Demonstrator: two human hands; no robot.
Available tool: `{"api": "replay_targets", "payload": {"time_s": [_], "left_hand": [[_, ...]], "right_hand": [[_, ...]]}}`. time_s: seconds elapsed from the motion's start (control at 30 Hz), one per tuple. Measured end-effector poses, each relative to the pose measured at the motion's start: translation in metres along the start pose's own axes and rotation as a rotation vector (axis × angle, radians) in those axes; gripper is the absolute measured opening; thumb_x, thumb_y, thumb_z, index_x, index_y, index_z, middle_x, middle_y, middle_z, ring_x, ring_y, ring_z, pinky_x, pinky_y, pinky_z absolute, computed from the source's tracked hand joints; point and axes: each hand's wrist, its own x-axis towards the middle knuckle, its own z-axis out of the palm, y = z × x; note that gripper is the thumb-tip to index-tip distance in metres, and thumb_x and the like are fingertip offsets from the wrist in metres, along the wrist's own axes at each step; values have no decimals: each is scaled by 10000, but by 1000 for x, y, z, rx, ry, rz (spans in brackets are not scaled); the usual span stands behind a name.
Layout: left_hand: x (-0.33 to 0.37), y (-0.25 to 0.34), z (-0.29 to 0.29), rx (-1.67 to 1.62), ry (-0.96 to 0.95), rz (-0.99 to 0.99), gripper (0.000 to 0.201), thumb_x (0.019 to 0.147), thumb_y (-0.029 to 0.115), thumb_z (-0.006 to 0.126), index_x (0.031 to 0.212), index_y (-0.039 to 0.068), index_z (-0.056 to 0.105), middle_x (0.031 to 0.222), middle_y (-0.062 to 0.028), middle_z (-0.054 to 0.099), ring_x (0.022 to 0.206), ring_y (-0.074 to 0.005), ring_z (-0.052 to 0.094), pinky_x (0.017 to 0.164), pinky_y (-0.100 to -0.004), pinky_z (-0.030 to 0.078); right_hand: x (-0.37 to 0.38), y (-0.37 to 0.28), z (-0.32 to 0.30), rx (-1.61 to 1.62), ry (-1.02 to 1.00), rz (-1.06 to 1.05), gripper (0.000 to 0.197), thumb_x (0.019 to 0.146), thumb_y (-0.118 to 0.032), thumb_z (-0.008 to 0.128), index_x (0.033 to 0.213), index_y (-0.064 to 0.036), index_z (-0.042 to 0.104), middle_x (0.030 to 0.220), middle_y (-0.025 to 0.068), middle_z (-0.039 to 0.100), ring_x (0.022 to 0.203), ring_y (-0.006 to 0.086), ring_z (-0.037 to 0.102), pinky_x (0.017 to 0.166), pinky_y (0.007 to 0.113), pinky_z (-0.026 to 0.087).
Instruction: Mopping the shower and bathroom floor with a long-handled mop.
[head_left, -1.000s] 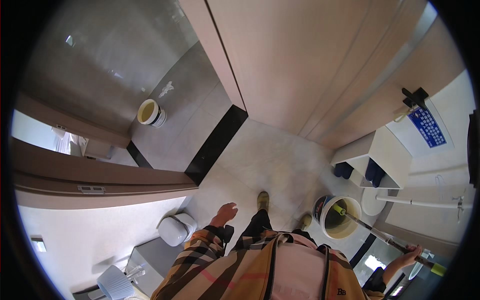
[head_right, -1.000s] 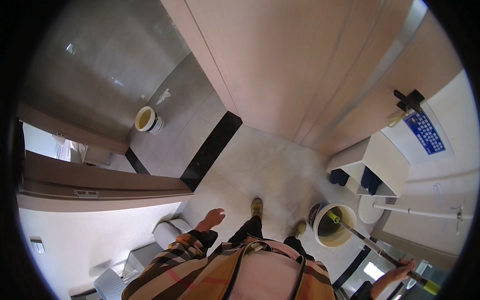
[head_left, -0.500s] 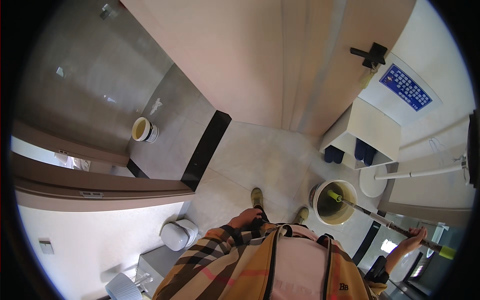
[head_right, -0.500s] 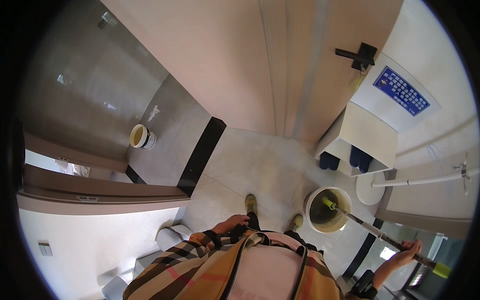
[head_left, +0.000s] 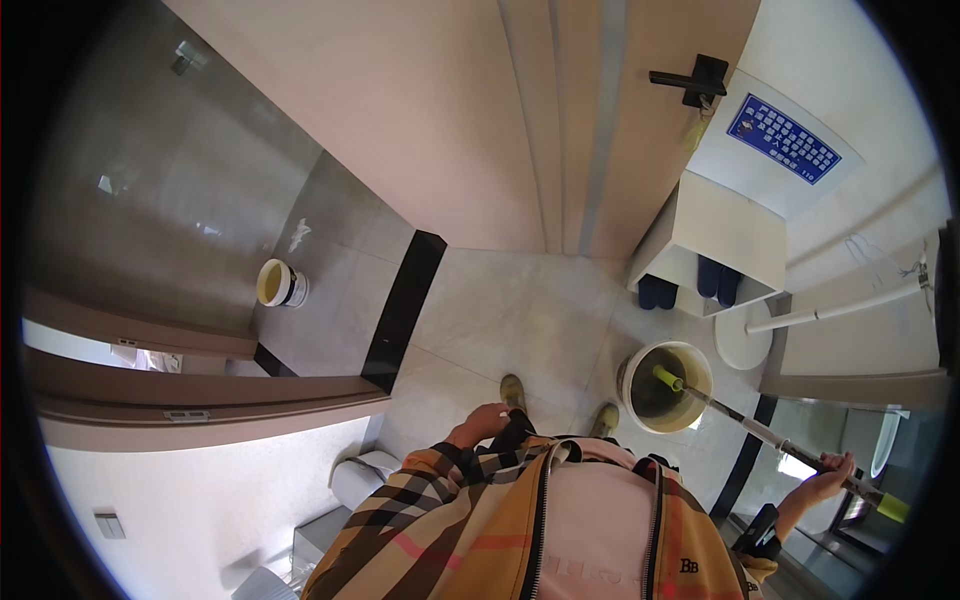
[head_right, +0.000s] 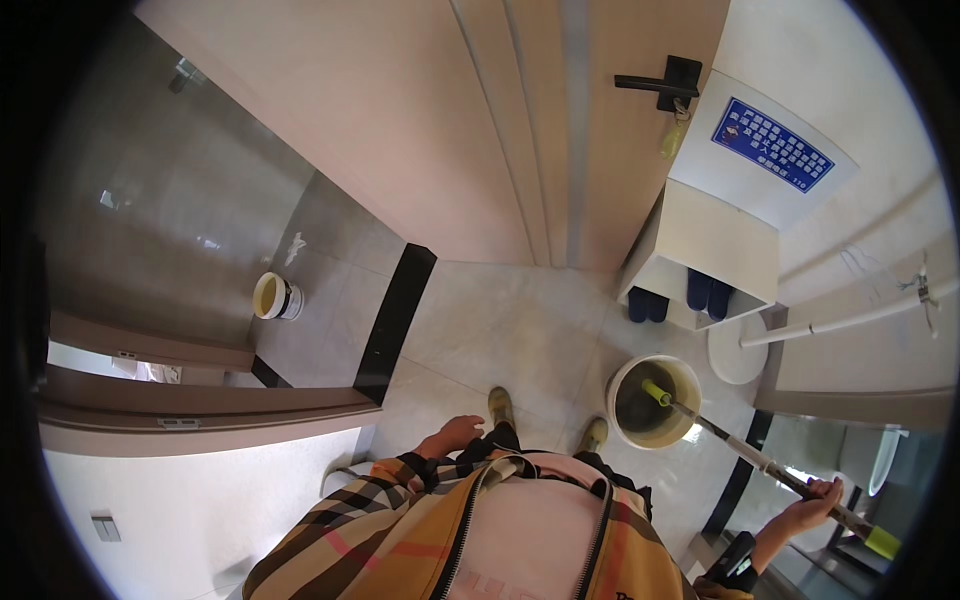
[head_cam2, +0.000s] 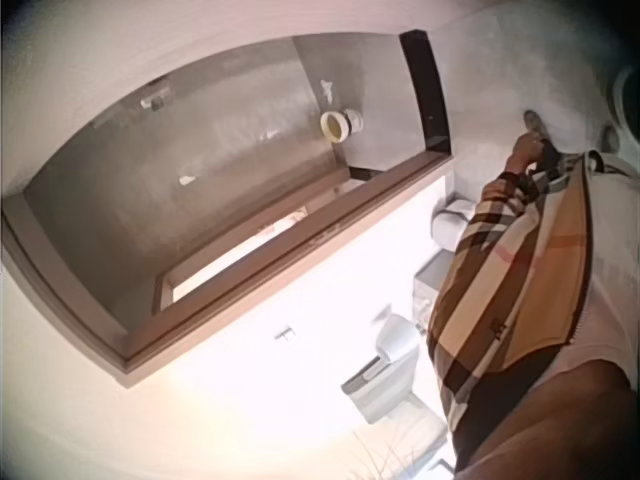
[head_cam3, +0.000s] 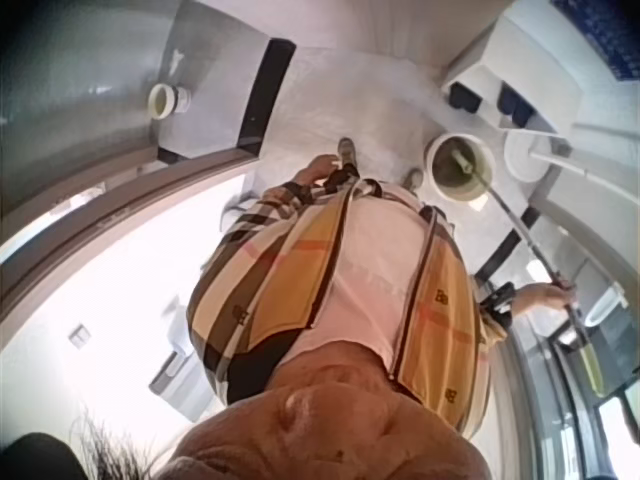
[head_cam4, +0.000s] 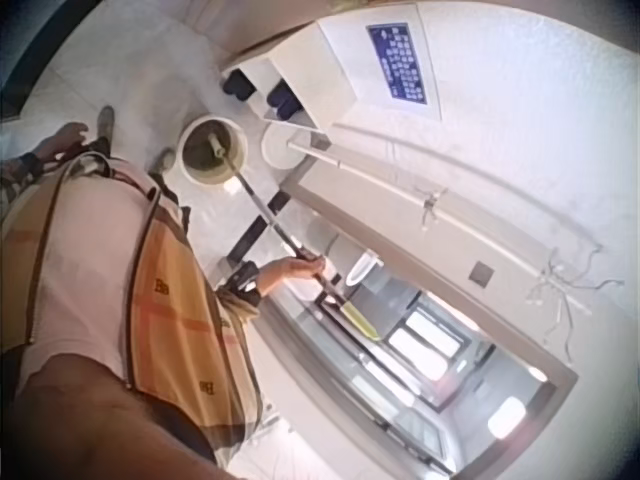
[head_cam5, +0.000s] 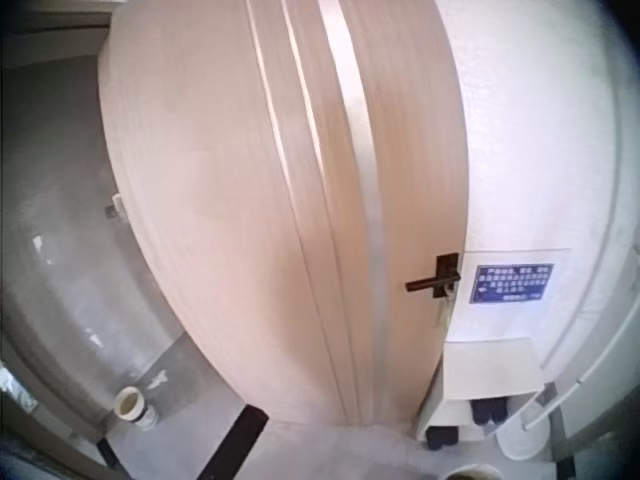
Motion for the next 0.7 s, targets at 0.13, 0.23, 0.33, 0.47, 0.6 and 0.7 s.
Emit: {"api": "replay_targets", "payload": {"time_s": [0.13, 0.23, 0.33, 0.47, 0.6, 0.7], "left_hand": [[10, -14, 16, 61, -10, 184, 310, 795, 259, 511, 1015, 65, 609, 1076, -172, 585, 959, -348, 562, 834, -412, 445], [10, -21, 17, 60, 1, 194, 380, 793, 279, 510, 1094, 57, 579, 1043, -184, 602, 976, -355, 556, 856, -420, 437], [11, -23, 17, 75, -49, 166, 383, 792, 283, 505, 1086, 51, 580, 1056, -182, 599, 989, -354, 551, 865, -416, 434], [8, -17, 15, 96, -64, 149, 263, 771, 227, 528, 936, 49, 629, 1104, -167, 575, 963, -345, 565, 824, -405, 454], [9, 14, 6, 5, -94, -3, 314, 781, 237, 525, 1011, 39, 603, 1044, -185, 597, 951, -349, 565, 824, -406, 449], [18, 22, 8, -15, -136, 15, 361, 785, 248, 522, 1071, 35, 578, 996, -198, 610, 942, -354, 565, 824, -411, 446]], "right_hand": [[-11, 0, 3, 0, -26, -15, 163, 868, -163, 530, 724, -102, 482, 536, -50, 294, 467, 70, 298, 478, 241, 327], [-25, -2, 19, -35, -49, -28, 140, 858, -149, 524, 736, -108, 469, 534, -48, 301, 465, 65, 309, 482, 238, 345], [-33, -4, 27, -37, -70, -28, 101, 859, -135, 508, 769, -98, 482, 532, -43, 320, 469, 65, 314, 486, 234, 331], [-39, -6, 32, -44, -99, -33, 93, 865, -135, 497, 785, -89, 484, 528, -42, 324, 475, 67, 314, 495, 237, 333], [-38, -7, 21, -60, -115, -30, 101, 870, -147, 501, 793, -84, 487, 535, -41, 322, 482, 70, 318, 510, 236, 340], [-33, -4, 11, -57, -111, -25, 115, 870, -146, 498, 780, -78, 476, 557, -35, 328, 504, 73, 330, 544, 241, 366]]}}
